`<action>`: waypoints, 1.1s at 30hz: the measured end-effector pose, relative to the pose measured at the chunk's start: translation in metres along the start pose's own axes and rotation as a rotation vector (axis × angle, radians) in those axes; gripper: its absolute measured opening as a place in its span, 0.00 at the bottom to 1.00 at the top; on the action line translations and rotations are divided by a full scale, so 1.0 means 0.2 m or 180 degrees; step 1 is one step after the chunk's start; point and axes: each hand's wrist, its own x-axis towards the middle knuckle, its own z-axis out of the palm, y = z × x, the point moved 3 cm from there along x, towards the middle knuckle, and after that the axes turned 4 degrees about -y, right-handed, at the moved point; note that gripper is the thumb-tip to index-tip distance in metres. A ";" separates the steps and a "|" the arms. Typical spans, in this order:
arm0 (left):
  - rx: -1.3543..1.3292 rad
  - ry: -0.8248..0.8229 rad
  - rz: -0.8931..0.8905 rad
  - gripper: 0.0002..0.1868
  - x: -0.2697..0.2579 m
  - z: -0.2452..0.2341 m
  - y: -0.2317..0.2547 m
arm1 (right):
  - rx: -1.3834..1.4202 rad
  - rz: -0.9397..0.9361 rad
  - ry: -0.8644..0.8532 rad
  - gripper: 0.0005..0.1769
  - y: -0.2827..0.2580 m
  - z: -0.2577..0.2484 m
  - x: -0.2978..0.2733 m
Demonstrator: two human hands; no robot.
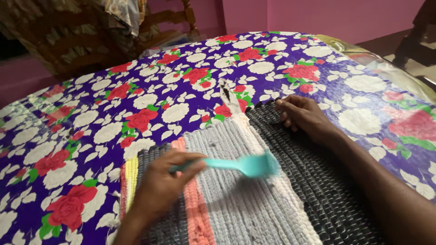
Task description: The person uses a light blue brush to clean a multi-colored woven mat placed on a floral-patterned table. They repeatedly brush the mat's surface in a back-and-forth motion to remove debris.
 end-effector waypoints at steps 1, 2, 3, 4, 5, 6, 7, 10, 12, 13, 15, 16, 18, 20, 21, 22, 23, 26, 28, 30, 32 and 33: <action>0.0077 -0.0067 -0.0104 0.15 0.00 0.00 0.02 | -0.0014 -0.0021 -0.0014 0.17 0.00 0.00 0.00; 0.0160 -0.0136 -0.0203 0.15 0.00 0.01 0.01 | -0.0021 -0.0044 -0.0021 0.17 -0.01 0.00 -0.01; 0.0242 -0.0206 -0.0302 0.14 0.01 0.02 -0.03 | -0.0029 -0.0068 -0.0029 0.17 -0.01 0.00 -0.02; 0.0159 0.0098 0.0061 0.15 0.02 -0.03 -0.08 | -0.0024 -0.0059 -0.0032 0.18 -0.01 0.00 -0.02; 0.0077 0.0399 0.0428 0.15 0.03 -0.12 -0.15 | -0.0020 -0.0050 -0.0035 0.18 -0.02 0.01 -0.02; -0.0002 0.0689 0.0802 0.15 0.03 -0.21 -0.23 | -0.0011 -0.0039 -0.0030 0.18 -0.02 0.01 -0.02; -0.0137 0.0959 -0.0202 0.20 0.02 -0.28 -0.37 | -0.0018 -0.0041 -0.0028 0.18 -0.02 0.01 -0.02; 0.0192 0.1571 -0.1409 0.19 -0.08 -0.48 -0.61 | -0.0077 -0.0034 -0.0017 0.18 -0.03 0.01 -0.02; 0.0036 0.1842 -0.1255 0.24 -0.10 -0.51 -0.61 | -0.0168 -0.0014 -0.0013 0.19 -0.03 0.01 -0.02; -0.0044 0.1971 -0.1181 0.27 -0.09 -0.52 -0.57 | -0.0163 -0.0036 0.0000 0.18 -0.03 0.00 -0.02; -0.0196 0.1631 -0.0647 0.29 -0.03 -0.43 -0.44 | -0.0172 -0.0040 -0.0001 0.17 -0.02 0.01 -0.01; -0.0284 0.1477 -0.0388 0.31 0.01 -0.35 -0.34 | -0.0144 -0.0017 0.0005 0.17 -0.01 0.01 -0.01; -0.0201 0.0908 -0.0390 0.24 0.01 -0.15 -0.15 | -0.0093 0.0020 0.0015 0.17 -0.01 0.01 -0.01; -0.0542 0.0164 0.0591 0.14 -0.02 0.05 0.07 | -0.0109 0.0015 0.0004 0.17 -0.01 0.01 -0.02; -0.0415 -0.0001 0.0449 0.13 -0.04 0.10 0.12 | -0.0117 0.0006 -0.0002 0.17 -0.01 0.01 -0.02; -0.0280 -0.0166 0.0320 0.13 -0.04 0.15 0.15 | -0.0114 0.0012 -0.0005 0.17 -0.01 0.01 -0.02; -0.0145 -0.0332 0.0191 0.12 -0.04 0.18 0.14 | -0.0112 0.0018 -0.0008 0.17 -0.01 0.01 -0.01; 0.0277 0.0584 0.0863 0.14 0.01 -0.01 -0.04 | -0.0131 0.0012 0.0016 0.17 -0.01 0.01 -0.01; 0.0522 0.0975 0.0112 0.25 0.04 -0.19 -0.27 | -0.0161 -0.0008 0.0008 0.17 -0.01 0.00 -0.01; 0.0336 0.1473 -0.0801 0.24 -0.04 -0.38 -0.46 | -0.0192 -0.0036 -0.0038 0.18 -0.02 0.01 -0.02; 0.0281 0.1789 -0.1217 0.21 -0.08 -0.47 -0.54 | -0.0232 -0.0066 -0.0071 0.18 -0.03 0.01 -0.03; 0.0225 0.1949 -0.1291 0.21 -0.12 -0.51 -0.54 | -0.0252 -0.0078 -0.0086 0.19 -0.04 0.01 -0.03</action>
